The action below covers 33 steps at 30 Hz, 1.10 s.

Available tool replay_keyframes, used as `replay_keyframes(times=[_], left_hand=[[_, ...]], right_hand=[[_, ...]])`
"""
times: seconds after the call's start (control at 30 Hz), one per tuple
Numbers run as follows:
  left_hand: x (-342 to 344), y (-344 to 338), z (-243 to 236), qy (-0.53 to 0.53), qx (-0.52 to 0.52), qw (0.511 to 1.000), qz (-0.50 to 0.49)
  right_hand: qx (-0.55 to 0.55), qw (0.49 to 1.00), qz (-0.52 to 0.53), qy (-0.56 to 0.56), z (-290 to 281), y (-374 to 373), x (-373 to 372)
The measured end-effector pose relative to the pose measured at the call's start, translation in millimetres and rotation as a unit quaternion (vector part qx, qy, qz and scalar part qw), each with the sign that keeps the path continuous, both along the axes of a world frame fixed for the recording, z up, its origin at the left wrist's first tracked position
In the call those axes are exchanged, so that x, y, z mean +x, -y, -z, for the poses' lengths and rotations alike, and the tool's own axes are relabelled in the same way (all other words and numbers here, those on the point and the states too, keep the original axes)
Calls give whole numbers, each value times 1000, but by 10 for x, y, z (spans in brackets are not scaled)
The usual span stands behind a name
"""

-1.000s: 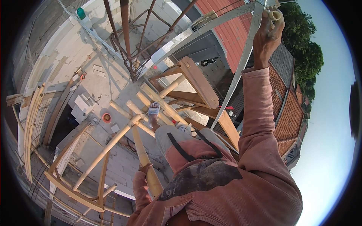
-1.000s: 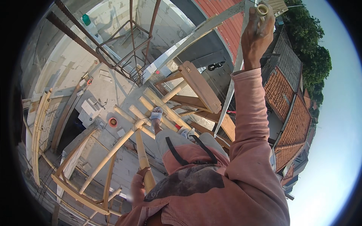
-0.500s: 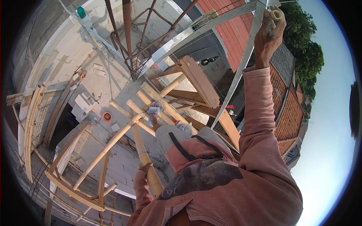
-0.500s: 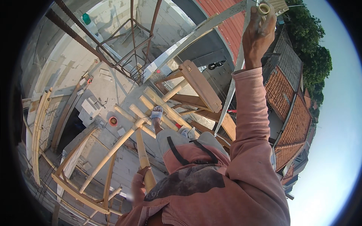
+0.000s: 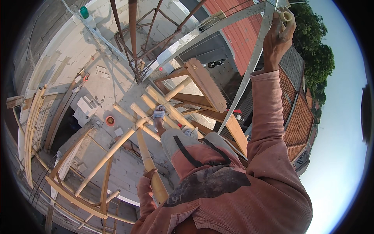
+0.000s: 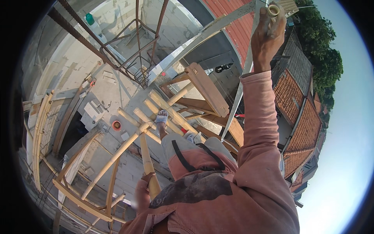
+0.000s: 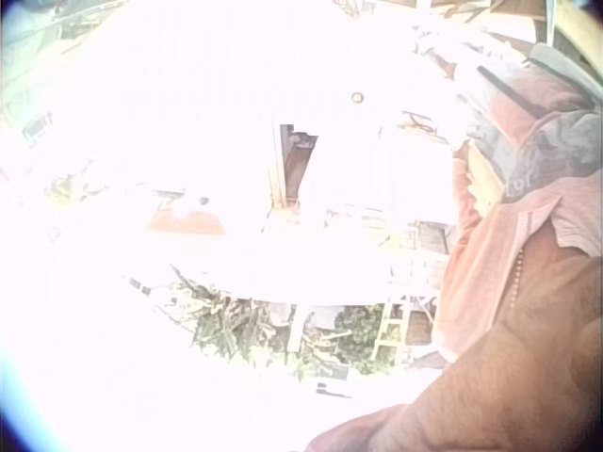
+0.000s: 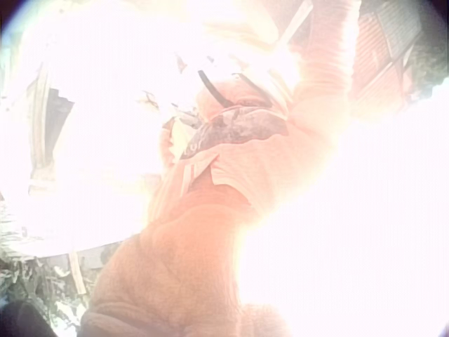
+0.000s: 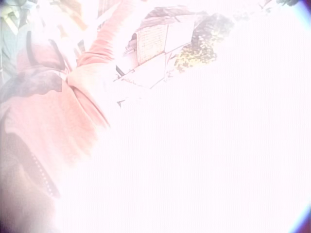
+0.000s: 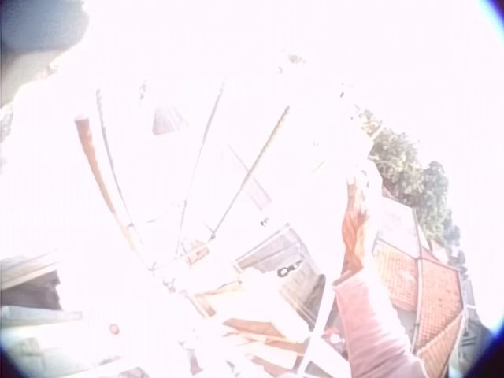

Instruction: The person secures a metal frame to a wooden structure using wire and pliers, following a guide string.

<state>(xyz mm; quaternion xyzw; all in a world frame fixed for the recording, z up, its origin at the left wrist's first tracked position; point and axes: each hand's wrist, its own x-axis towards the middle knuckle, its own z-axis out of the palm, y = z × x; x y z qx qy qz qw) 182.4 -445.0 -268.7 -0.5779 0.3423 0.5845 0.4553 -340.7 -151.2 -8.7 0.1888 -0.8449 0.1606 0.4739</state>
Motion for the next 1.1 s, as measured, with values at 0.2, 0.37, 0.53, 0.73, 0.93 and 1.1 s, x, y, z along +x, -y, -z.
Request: replay_keyframes(times=[0.2,0.37,0.53,0.73,0.93,1.1], left_hand=[[30,19,6,-12,2,1000,-8],[35,14,-16,-38,11,999,-30],[34,11,-39,-13,-11,1000,8],[126,1,137,-8,3,1000,18],[128,12,217,2,-1,999,50],[72,5,14,-45,-34,998,-22]], right_hand=[[-20,1000,-3,21,4,-55,-33],[-12,1000,-19,-21,13,-55,-75],[-30,999,-12,2,-2,-11,-24],[-40,999,-2,20,-12,37,6],[-36,999,-11,36,-10,18,-15],[-15,999,31,24,-9,11,-27]])
